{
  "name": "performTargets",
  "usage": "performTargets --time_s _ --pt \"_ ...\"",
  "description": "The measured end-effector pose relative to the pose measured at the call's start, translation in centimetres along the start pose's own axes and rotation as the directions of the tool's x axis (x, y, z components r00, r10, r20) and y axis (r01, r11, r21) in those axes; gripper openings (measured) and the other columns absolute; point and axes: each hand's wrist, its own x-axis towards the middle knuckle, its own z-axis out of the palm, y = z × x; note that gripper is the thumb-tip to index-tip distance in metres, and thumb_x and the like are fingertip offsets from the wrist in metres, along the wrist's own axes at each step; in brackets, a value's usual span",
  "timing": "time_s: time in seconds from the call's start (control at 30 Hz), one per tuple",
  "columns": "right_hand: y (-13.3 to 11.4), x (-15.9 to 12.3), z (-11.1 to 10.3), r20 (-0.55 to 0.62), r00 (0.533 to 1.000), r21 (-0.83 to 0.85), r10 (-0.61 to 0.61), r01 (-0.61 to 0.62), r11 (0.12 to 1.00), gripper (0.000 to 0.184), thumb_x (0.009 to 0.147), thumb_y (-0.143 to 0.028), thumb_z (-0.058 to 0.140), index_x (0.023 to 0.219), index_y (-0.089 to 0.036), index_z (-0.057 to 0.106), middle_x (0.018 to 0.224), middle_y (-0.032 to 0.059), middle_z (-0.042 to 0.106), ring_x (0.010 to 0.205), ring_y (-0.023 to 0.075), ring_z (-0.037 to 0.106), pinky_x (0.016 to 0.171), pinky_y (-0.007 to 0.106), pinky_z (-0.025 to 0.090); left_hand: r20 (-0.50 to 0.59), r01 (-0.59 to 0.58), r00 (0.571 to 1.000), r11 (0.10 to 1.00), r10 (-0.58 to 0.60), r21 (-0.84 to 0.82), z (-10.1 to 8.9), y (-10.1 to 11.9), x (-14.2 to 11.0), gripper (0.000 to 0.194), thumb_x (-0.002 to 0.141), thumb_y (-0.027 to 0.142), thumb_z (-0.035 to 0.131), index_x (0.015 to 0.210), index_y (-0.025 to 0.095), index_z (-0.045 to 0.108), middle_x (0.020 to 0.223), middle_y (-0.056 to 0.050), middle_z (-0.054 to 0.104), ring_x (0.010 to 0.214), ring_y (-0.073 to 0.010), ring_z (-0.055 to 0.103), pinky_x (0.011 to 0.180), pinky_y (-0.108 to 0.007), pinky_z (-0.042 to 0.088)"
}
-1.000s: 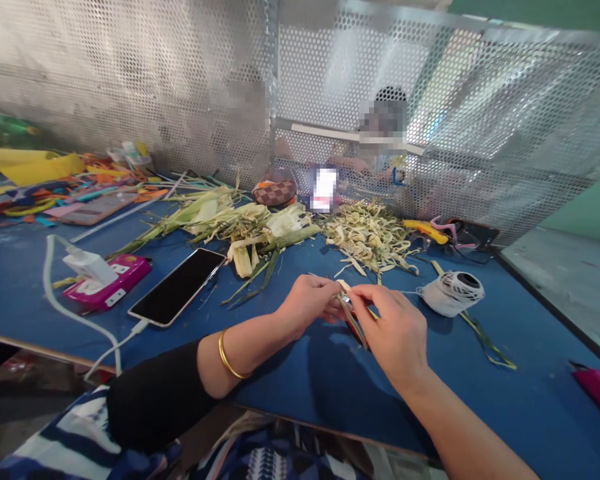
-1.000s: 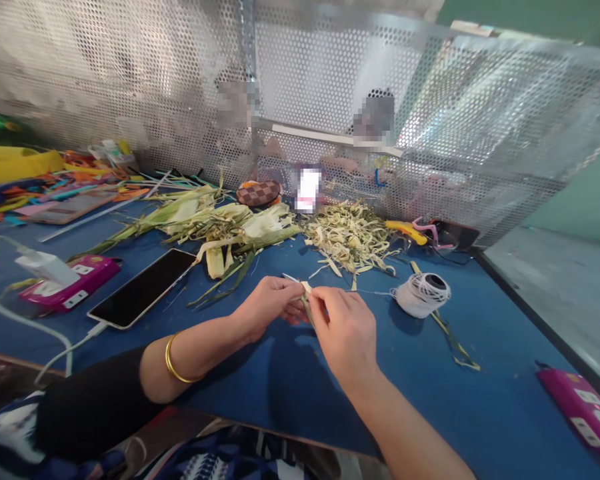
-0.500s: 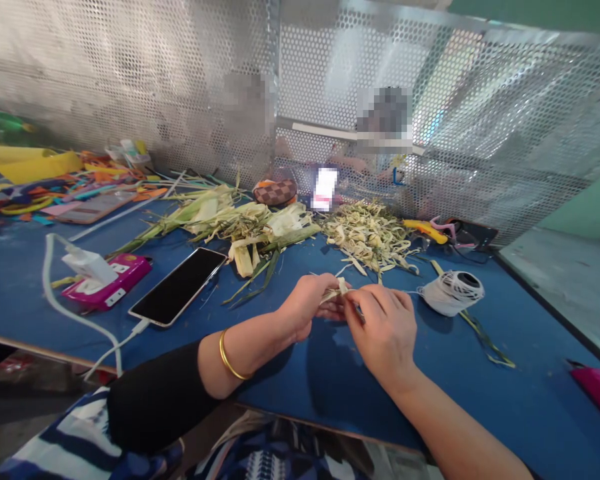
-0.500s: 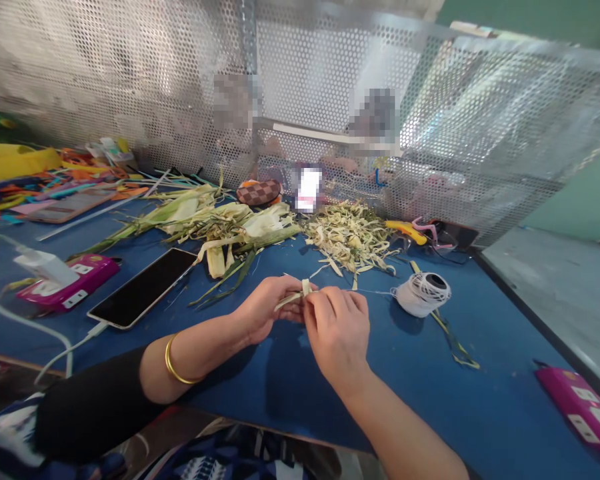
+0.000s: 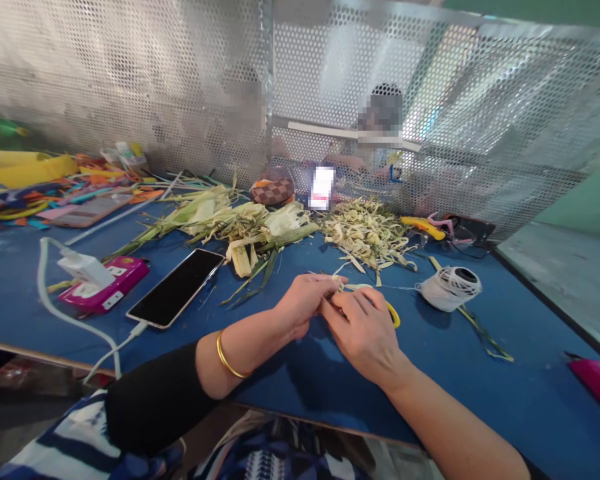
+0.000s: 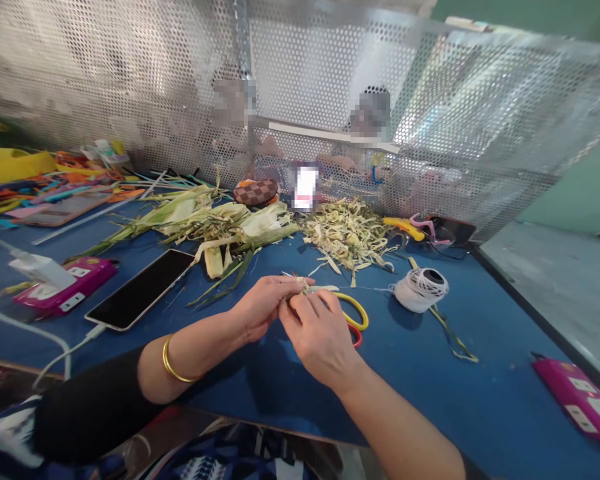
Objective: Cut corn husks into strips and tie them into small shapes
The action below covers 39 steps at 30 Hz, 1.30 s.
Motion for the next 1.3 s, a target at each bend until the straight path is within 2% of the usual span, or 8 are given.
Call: performTargets --time_s 0.3,0.47,0.63,0.83,1.0,1.1,1.2,1.3 --pt "0.3 0.3 -0.1 -0.036 0.978 0.206 0.207 -0.195 0.959 0.016 0.089 -0.014 0.049 0.080 -0.017 0.062 0.079 0.0046 0.064 0.074 0.0170 0.057 0.078 0.034 0.037 0.028 0.007 1.000 0.999 -0.009 0.041 0.2 -0.1 -0.1 0.014 0.074 0.016 0.063 0.083 0.011 0.073 0.073 -0.006 0.069 0.063 -0.0103 0.060 0.057 -0.019 0.046" --pt "2.0 0.1 -0.1 0.107 0.741 0.517 0.663 -0.611 0.599 0.015 0.085 -0.025 0.055 0.071 -0.020 0.057 0.071 0.0018 0.061 0.068 0.0160 0.057 0.066 0.028 0.043 0.097 0.019 0.995 0.998 -0.024 0.056 -0.2 0.4 0.1 0.015 0.076 0.017 0.065 0.088 0.011 0.071 0.069 -0.006 0.068 0.060 -0.0117 0.063 0.060 -0.023 0.050" --pt "3.0 0.1 0.0 0.279 0.632 0.485 0.723 -0.743 0.462 0.018 0.079 -0.030 0.056 0.064 -0.020 0.057 0.067 0.0004 0.060 0.064 0.0164 0.056 0.063 0.029 0.041 0.116 0.027 0.993 0.997 -0.035 0.078 -0.4 0.4 0.2 0.017 0.076 0.020 0.067 0.090 0.011 0.071 0.069 -0.007 0.068 0.057 -0.0098 0.062 0.053 -0.018 0.047" --pt "3.3 -0.1 -0.3 0.271 0.689 0.453 0.673 -0.708 0.542 0.018 0.080 -0.027 0.055 0.063 -0.021 0.056 0.067 0.0002 0.059 0.062 0.0163 0.056 0.059 0.028 0.041 0.069 -0.005 0.998 0.993 -0.003 0.118 -0.4 0.6 0.4 0.014 0.072 0.017 0.070 0.085 0.011 0.071 0.069 -0.007 0.069 0.052 -0.0082 0.059 0.046 -0.016 0.043" --pt "4.2 -0.3 -0.4 0.088 0.894 0.437 0.439 -0.431 0.790 0.020 0.085 -0.020 0.052 0.102 -0.020 0.062 0.095 0.0082 0.063 0.080 0.0190 0.061 0.072 0.032 0.046 -0.013 -0.017 1.000 0.994 0.019 0.106 -0.5 1.0 0.8 0.011 0.074 0.014 0.065 0.084 0.011 0.069 0.072 -0.007 0.070 0.047 -0.0064 0.057 0.041 -0.015 0.037" --pt "4.4 -0.2 -0.7 -0.029 0.982 0.280 0.184 -0.169 0.945 0.018 0.088 -0.019 0.053 0.100 -0.023 0.065 0.097 0.0075 0.066 0.087 0.0202 0.060 0.078 0.034 0.043 -0.021 -0.037 0.999 0.994 0.040 0.100 -0.6 0.9 0.9 0.011 0.072 0.013 0.066 0.083 0.011 0.069 0.064 -0.003 0.066 0.047 -0.0065 0.056 0.042 -0.015 0.036" --pt "4.2 0.0 -0.8 -0.075 0.995 0.264 0.070 -0.047 0.963 0.017 0.089 -0.015 0.051 0.087 -0.022 0.067 0.087 0.0038 0.069 0.083 0.0175 0.060 0.078 0.033 0.041 -0.018 -0.067 0.997 0.988 0.071 0.141 -0.5 0.7 0.9 0.005 0.070 0.014 0.068 0.074 0.011 0.066 0.055 0.001 0.060 0.044 -0.0059 0.053 0.042 -0.015 0.037" --pt "4.0 0.0 -0.7 -0.059 0.983 0.378 0.175 -0.141 0.915 0.016 0.090 -0.017 0.051 0.084 -0.022 0.066 0.086 0.0032 0.069 0.083 0.0168 0.060 0.080 0.034 0.041 0.000 -0.097 0.995 0.973 0.099 0.211 -0.3 0.4 0.7 0.005 0.071 0.015 0.067 0.069 0.012 0.065 0.057 -0.001 0.063 0.047 -0.0076 0.056 0.042 -0.016 0.037"
